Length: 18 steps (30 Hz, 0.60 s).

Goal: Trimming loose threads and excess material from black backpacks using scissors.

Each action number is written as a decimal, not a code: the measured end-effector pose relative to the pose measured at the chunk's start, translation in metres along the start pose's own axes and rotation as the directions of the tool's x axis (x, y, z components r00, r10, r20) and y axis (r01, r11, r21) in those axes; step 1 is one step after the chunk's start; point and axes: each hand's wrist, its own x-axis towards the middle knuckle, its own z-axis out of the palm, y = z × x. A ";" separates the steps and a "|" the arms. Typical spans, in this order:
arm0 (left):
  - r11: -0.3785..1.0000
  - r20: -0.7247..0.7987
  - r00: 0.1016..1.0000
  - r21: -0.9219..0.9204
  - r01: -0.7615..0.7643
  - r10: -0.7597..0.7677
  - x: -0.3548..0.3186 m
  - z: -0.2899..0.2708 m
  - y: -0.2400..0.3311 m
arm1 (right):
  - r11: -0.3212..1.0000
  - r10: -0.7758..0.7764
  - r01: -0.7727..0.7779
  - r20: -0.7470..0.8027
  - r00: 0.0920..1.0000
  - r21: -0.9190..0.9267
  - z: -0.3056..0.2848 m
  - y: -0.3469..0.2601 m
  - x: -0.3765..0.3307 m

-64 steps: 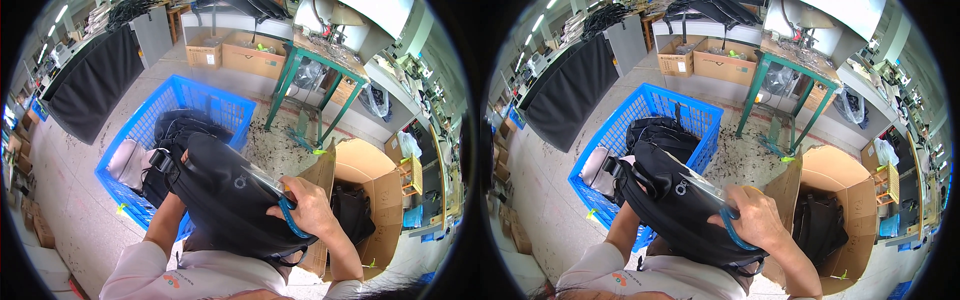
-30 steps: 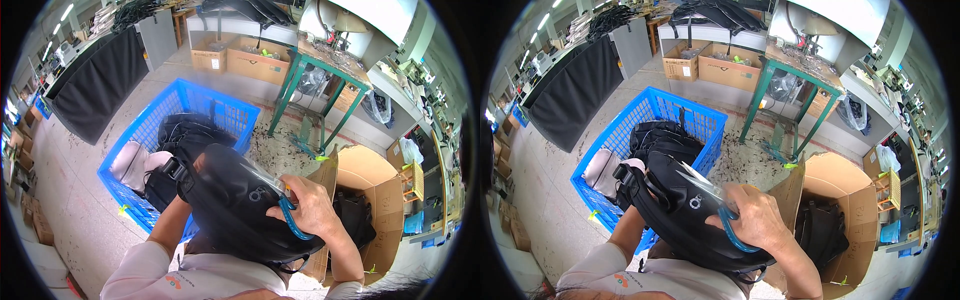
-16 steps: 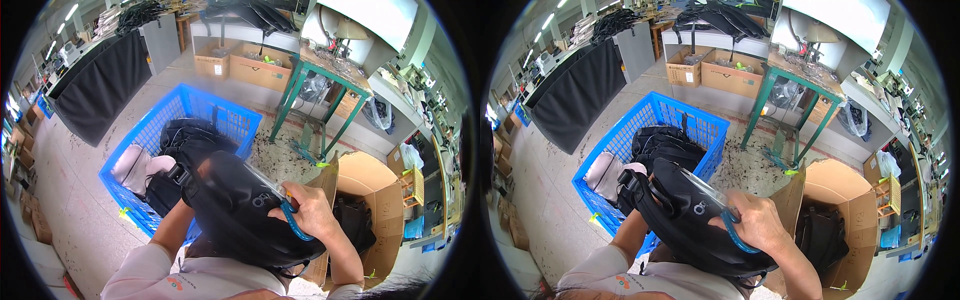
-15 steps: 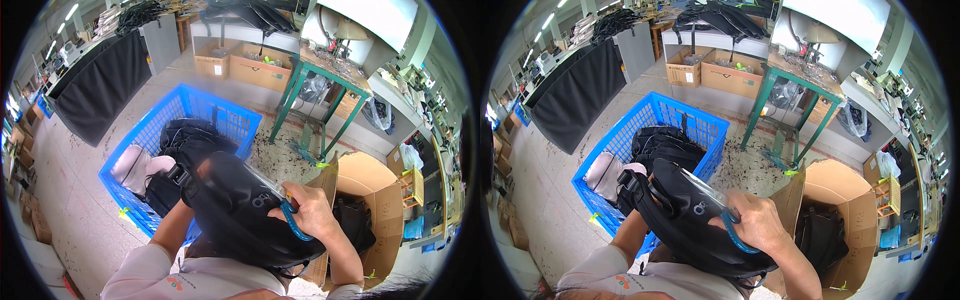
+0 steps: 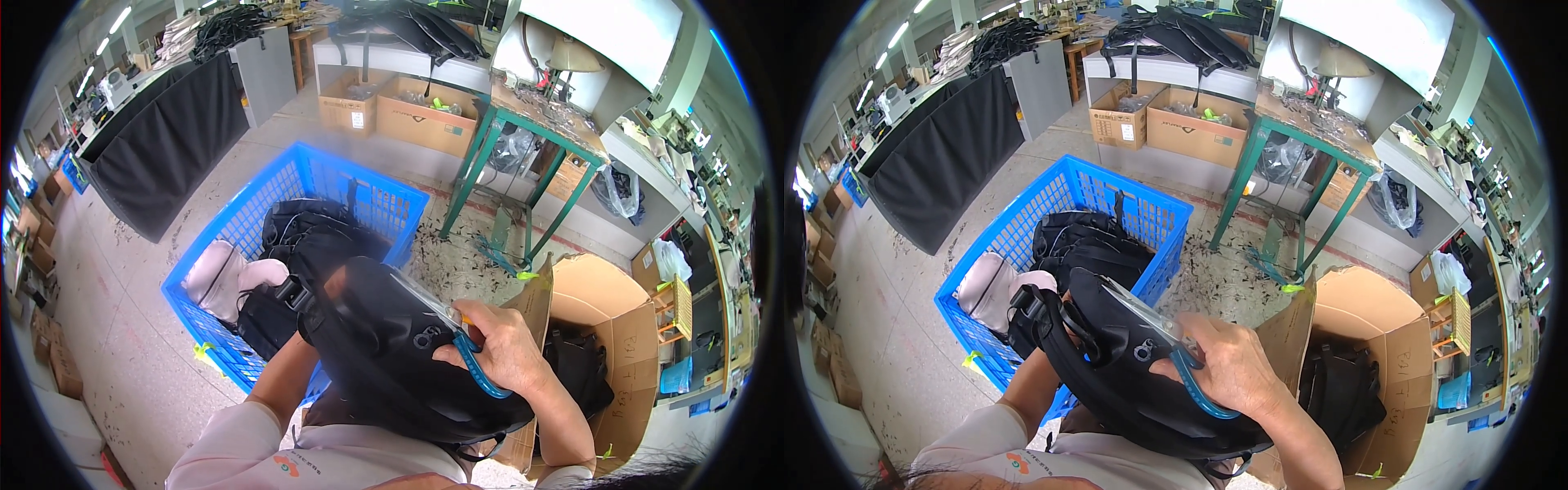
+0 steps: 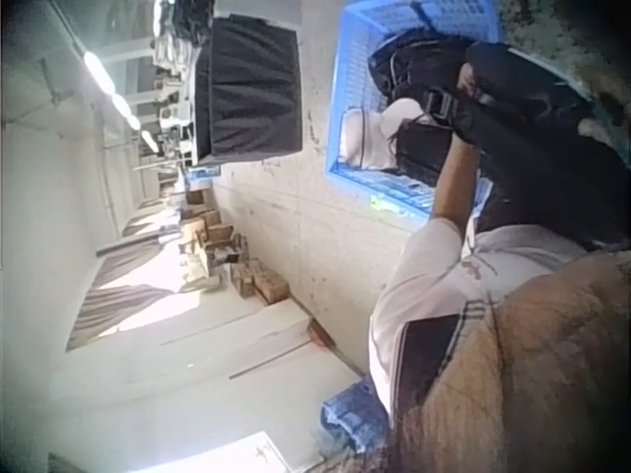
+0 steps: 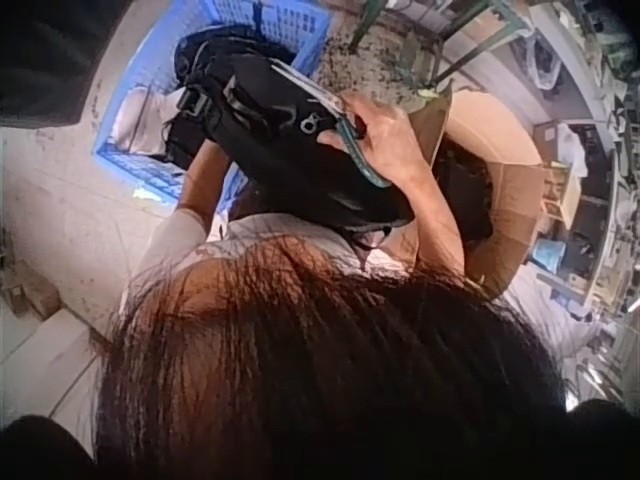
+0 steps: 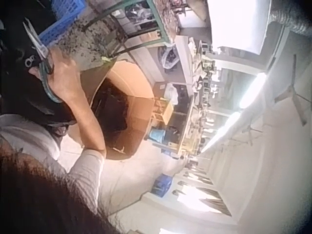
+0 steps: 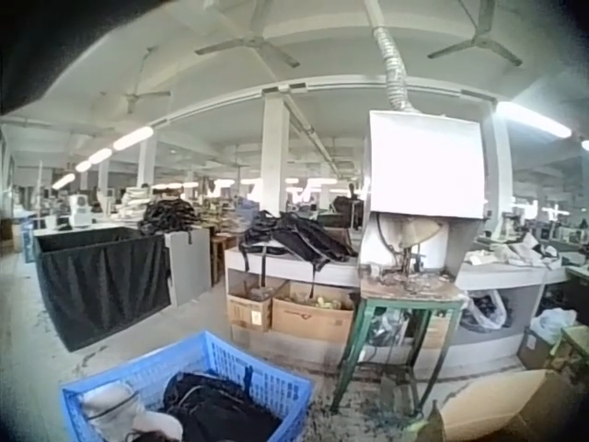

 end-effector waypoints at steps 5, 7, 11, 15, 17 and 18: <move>0.990 0.012 0.999 -0.138 -0.037 0.039 -0.001 0.003 -0.007 | 0.999 0.040 -0.040 -0.037 0.999 -0.005 0.004 0.002 -0.003; 0.979 0.013 0.998 -0.197 -0.052 0.055 -0.002 0.003 -0.012 | 1.000 0.002 -0.002 -0.031 1.000 -0.007 0.003 0.002 -0.001; 0.946 0.012 0.996 -0.314 -0.083 0.092 0.000 0.002 -0.018 | 0.962 0.170 -0.198 0.151 0.974 0.190 -0.010 0.004 0.007; 0.898 0.010 0.991 -0.425 -0.116 0.132 0.005 0.009 -0.014 | 0.984 0.112 -0.129 0.132 0.985 0.124 -0.012 0.000 0.015; 0.869 0.011 0.988 -0.478 -0.129 0.153 0.003 0.003 -0.025 | 0.978 0.120 -0.144 0.154 0.981 0.152 -0.015 0.001 0.016; 0.854 0.011 0.987 -0.503 -0.135 0.163 0.004 0.004 -0.025 | 0.979 0.098 -0.126 0.174 0.980 0.161 -0.016 0.004 0.016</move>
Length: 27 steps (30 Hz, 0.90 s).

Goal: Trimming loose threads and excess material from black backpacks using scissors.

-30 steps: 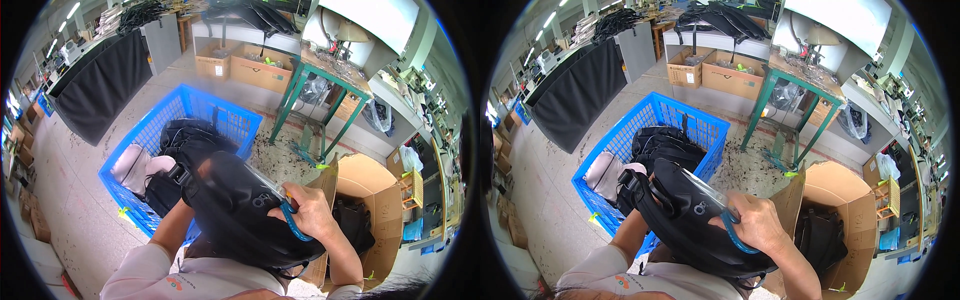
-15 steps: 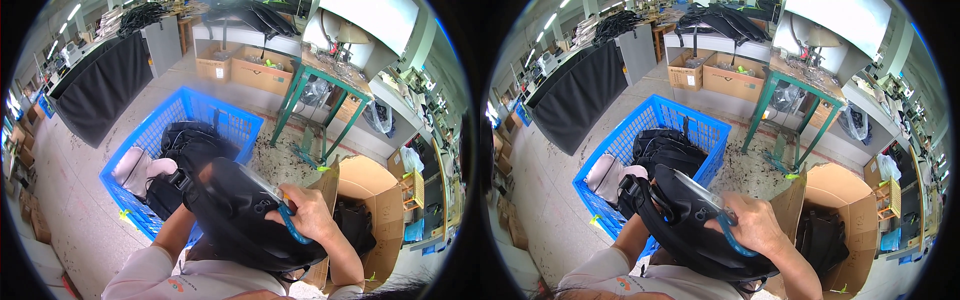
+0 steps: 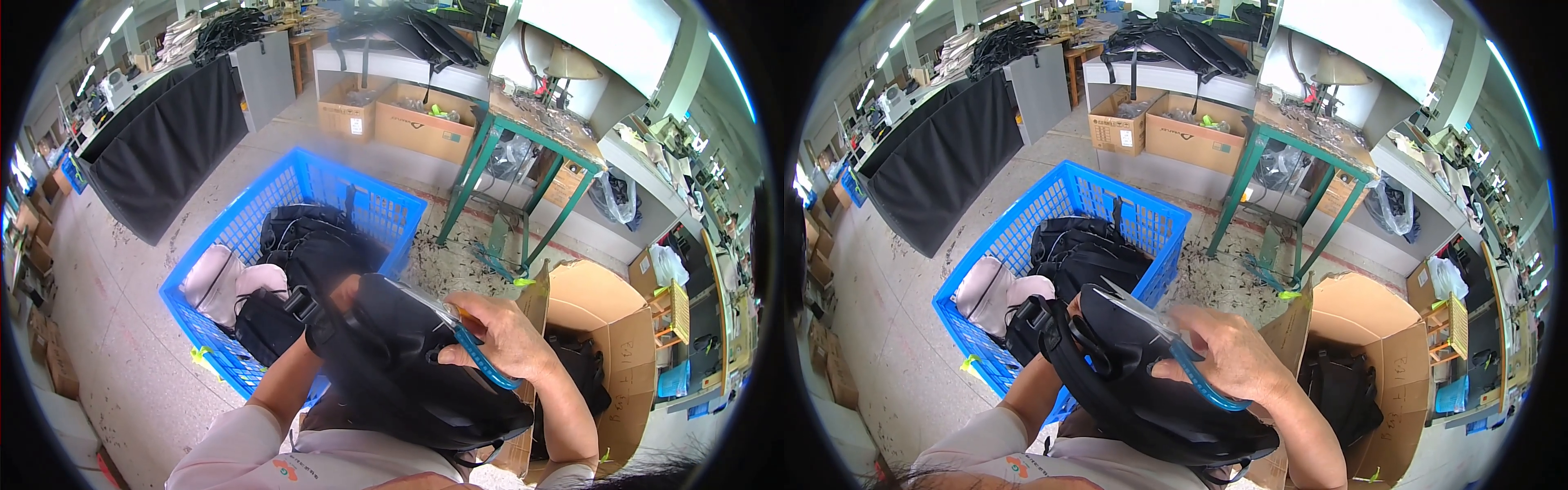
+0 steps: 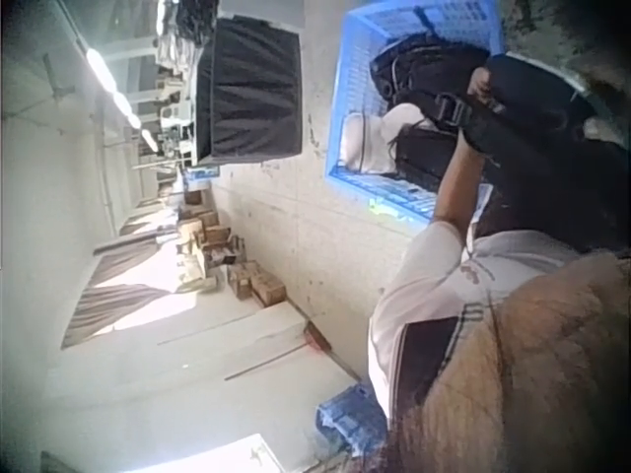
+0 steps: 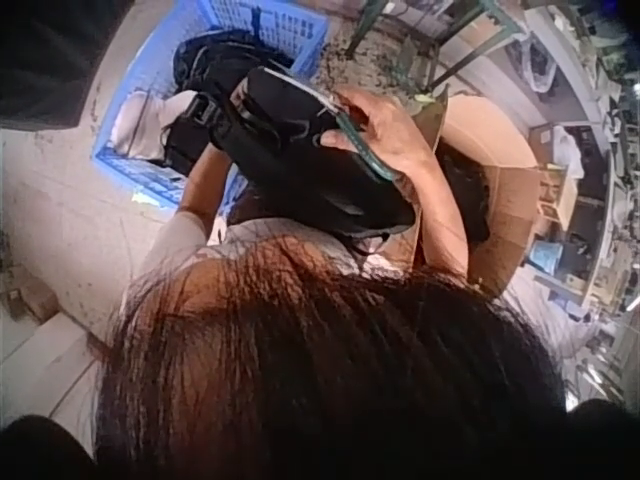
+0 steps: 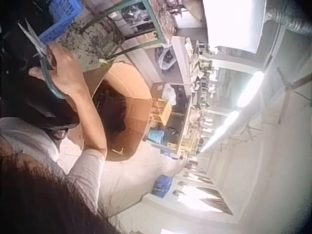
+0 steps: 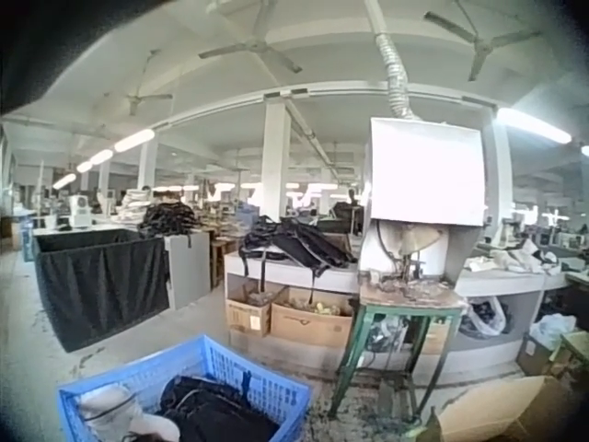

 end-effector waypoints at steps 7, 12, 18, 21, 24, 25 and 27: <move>0.979 0.009 0.998 -0.196 -0.053 0.056 -0.001 -0.013 -0.009 | 0.987 -0.145 0.145 0.007 0.989 -0.061 -0.002 0.001 0.002; 0.940 0.006 0.996 -0.330 -0.082 0.090 0.000 -0.023 -0.015 | 0.993 -0.108 0.104 -0.063 0.992 -0.063 0.011 0.003 -0.002; 0.869 0.012 0.995 -0.488 -0.078 0.096 0.009 -0.044 -0.020 | 0.932 0.126 -0.010 -0.300 0.946 0.363 0.008 0.036 -0.032; 0.834 0.036 0.999 -0.551 -0.011 0.036 0.029 -0.073 -0.022 | 0.725 0.326 0.048 -0.403 0.855 0.688 0.001 0.064 -0.077; 0.776 0.083 0.997 -0.628 0.056 -0.005 0.033 -0.107 -0.024 | 0.780 0.473 -0.118 -0.456 0.753 0.614 0.043 0.126 -0.166; 0.752 0.139 0.990 -0.651 0.103 -0.015 0.042 -0.092 -0.024 | 0.583 0.215 0.520 -0.736 0.642 0.624 0.066 0.189 -0.180; 0.722 0.171 0.985 -0.680 0.130 -0.016 0.039 -0.087 -0.030 | 0.549 0.252 0.532 -0.735 0.630 0.644 0.079 0.163 -0.154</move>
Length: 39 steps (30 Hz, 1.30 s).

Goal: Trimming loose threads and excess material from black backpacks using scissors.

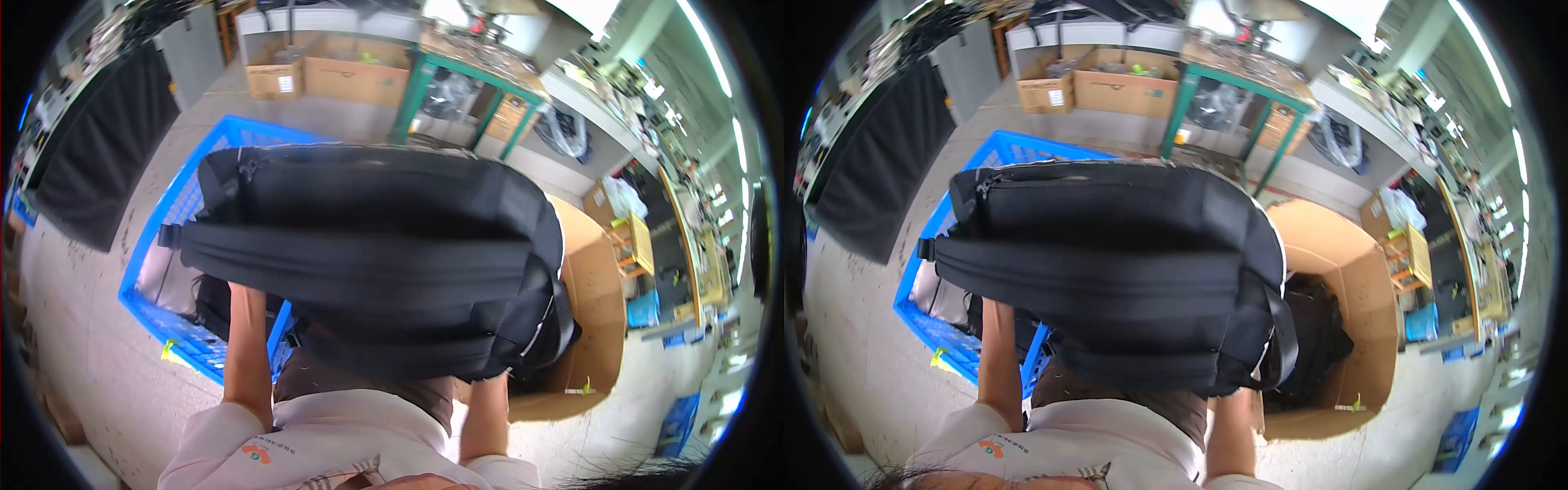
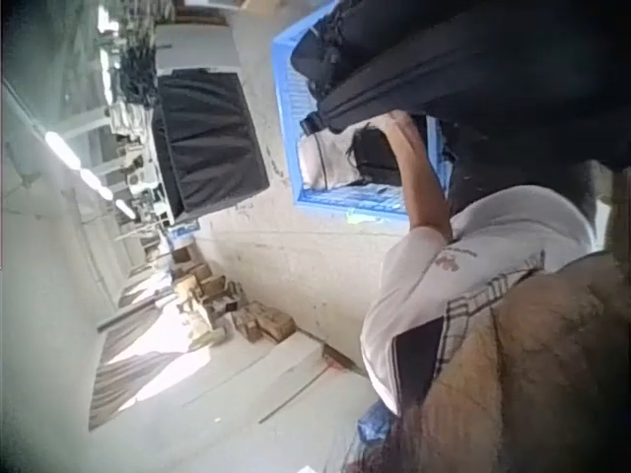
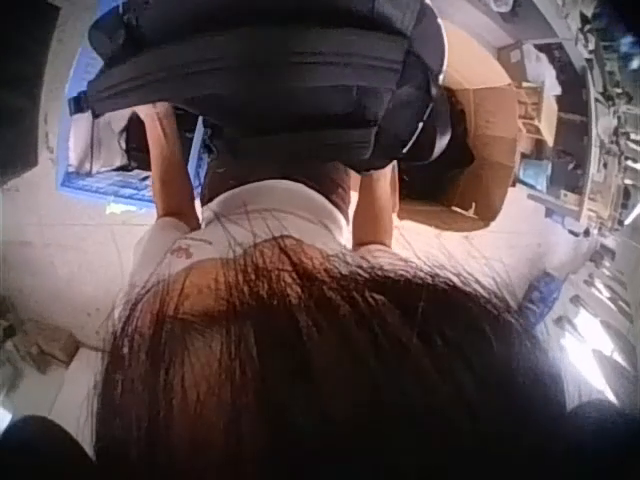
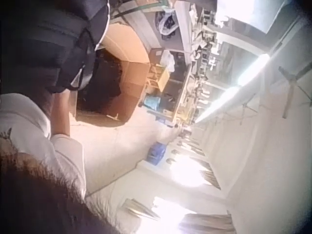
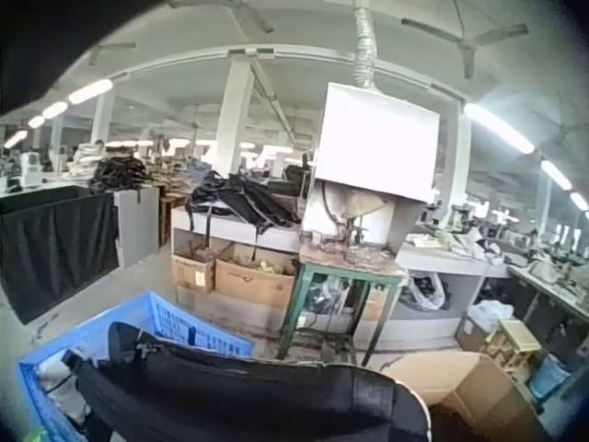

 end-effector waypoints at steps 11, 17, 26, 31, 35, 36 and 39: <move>0.991 -0.036 0.990 -0.001 0.134 -0.134 -0.052 0.011 -0.050 | 0.992 0.023 -0.050 -0.216 0.976 -0.120 0.082 -0.059 -0.025; 0.105 -0.039 0.685 0.980 0.167 -0.728 -0.099 0.005 0.021 | 0.897 0.113 -0.187 -0.203 0.973 -0.399 0.074 -0.109 0.033; 0.445 0.848 0.008 0.287 -0.848 -0.530 -0.053 0.289 0.006 | 0.802 0.325 0.017 0.460 0.826 -0.597 0.168 -0.145 0.132; 0.486 0.631 0.365 0.769 -0.415 -0.685 -0.049 0.260 0.020 | 0.816 0.403 -0.165 0.340 0.850 -0.554 0.140 -0.125 0.120; 0.578 0.549 0.584 0.800 -0.160 -0.599 -0.019 0.223 0.042 | 0.876 0.467 -0.409 0.234 0.853 -0.255 0.085 -0.107 0.065; 0.590 0.456 0.672 0.807 -0.035 -0.584 -0.015 0.218 0.044 | 0.856 0.496 -0.437 0.199 0.845 -0.278 0.072 -0.104 0.049; 0.582 0.421 0.720 0.813 -0.030 -0.551 0.012 0.177 0.042 | 0.796 0.541 -0.457 0.129 0.831 -0.396 0.048 -0.081 0.009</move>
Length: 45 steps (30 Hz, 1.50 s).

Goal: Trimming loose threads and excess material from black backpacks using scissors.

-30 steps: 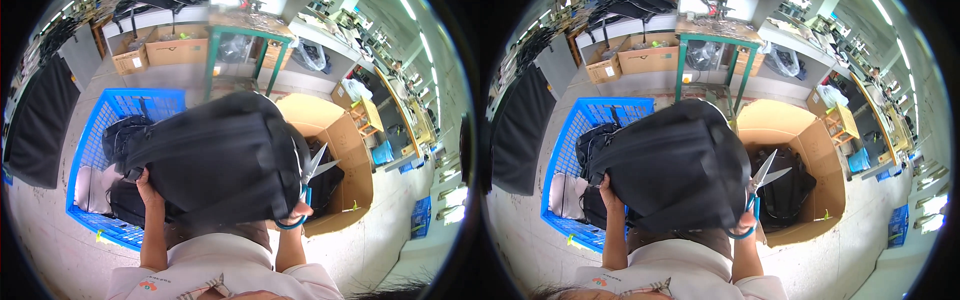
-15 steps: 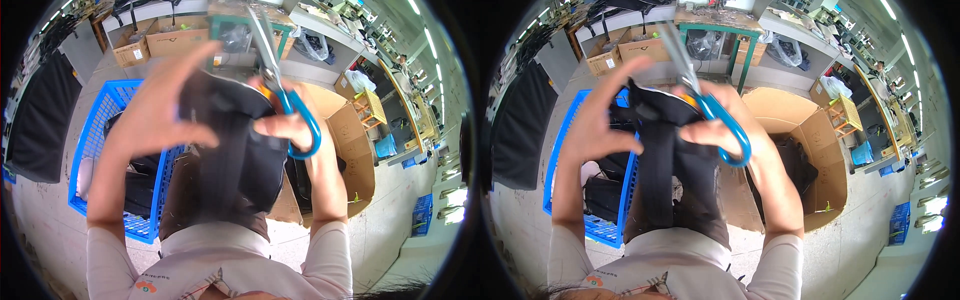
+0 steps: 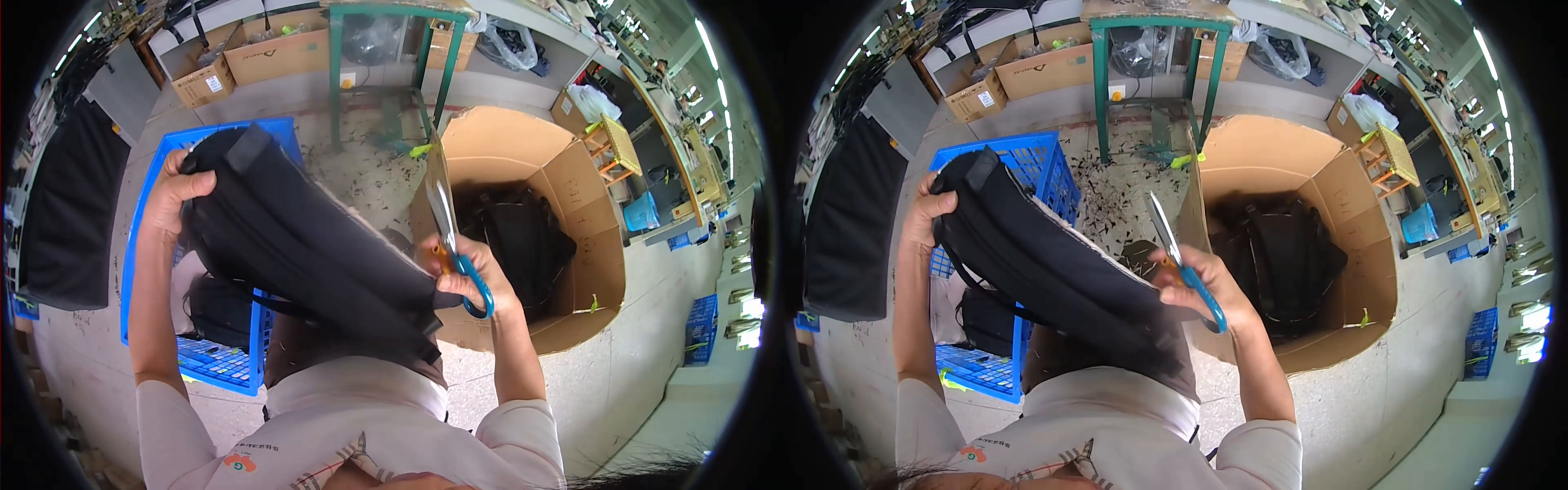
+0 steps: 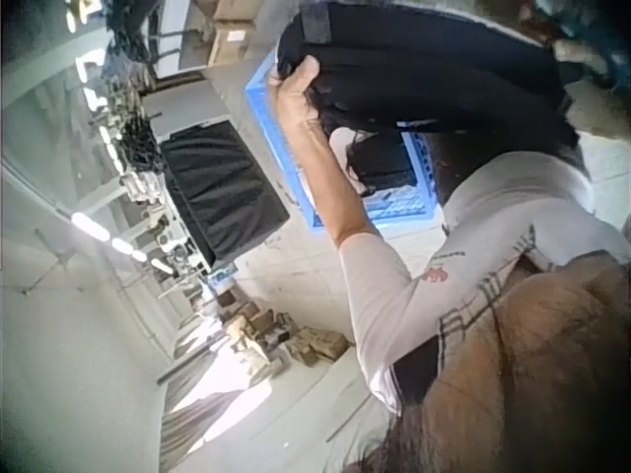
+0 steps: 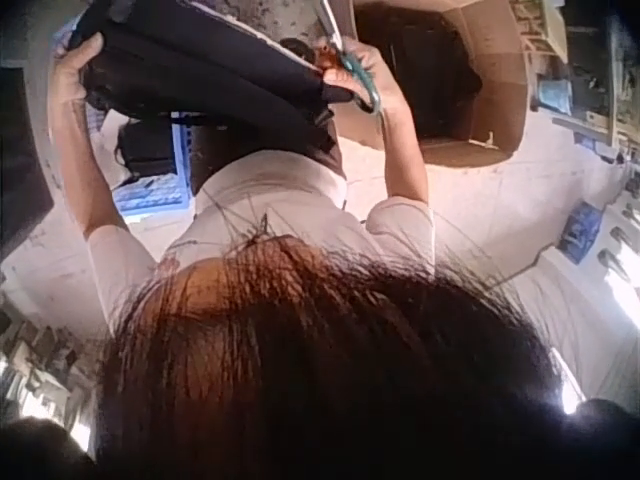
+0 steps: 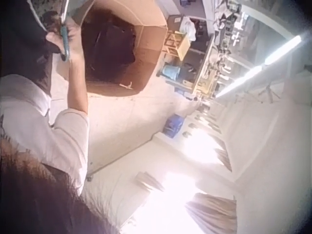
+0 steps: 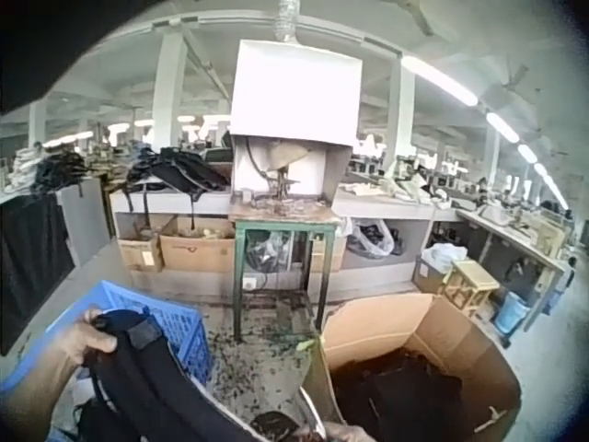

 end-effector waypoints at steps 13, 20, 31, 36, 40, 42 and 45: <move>0.998 0.054 0.999 -0.057 -0.006 0.009 0.027 -0.032 -0.045 | 0.814 -0.053 -0.078 -0.207 0.977 -0.575 -0.029 0.024 -0.052; 0.996 0.062 0.998 -0.086 -0.026 0.032 0.033 -0.038 -0.051 | 0.770 -0.102 -0.034 -0.176 0.979 -0.637 -0.033 0.021 -0.066; 0.993 0.090 0.994 -0.110 -0.047 0.057 0.041 -0.057 -0.062 | 0.769 -0.090 -0.013 -0.127 0.988 -0.639 -0.027 0.046 -0.064; 0.992 0.063 0.996 -0.111 -0.060 0.067 0.039 -0.065 -0.065 | 0.770 -0.067 -0.011 -0.099 0.993 -0.638 -0.024 0.044 -0.062; 0.988 0.075 0.994 -0.138 -0.063 0.074 0.039 -0.056 -0.064 | 0.785 -0.097 0.008 -0.110 0.989 -0.619 -0.025 0.046 -0.061; 0.987 0.096 0.992 -0.150 -0.062 0.077 0.041 -0.056 -0.063 | 0.788 -0.081 0.004 -0.098 0.992 -0.616 -0.026 0.046 -0.060; 0.988 0.100 0.992 -0.144 -0.058 0.073 0.041 -0.058 -0.063 | 0.790 -0.096 0.002 -0.121 0.988 -0.613 -0.023 0.041 -0.058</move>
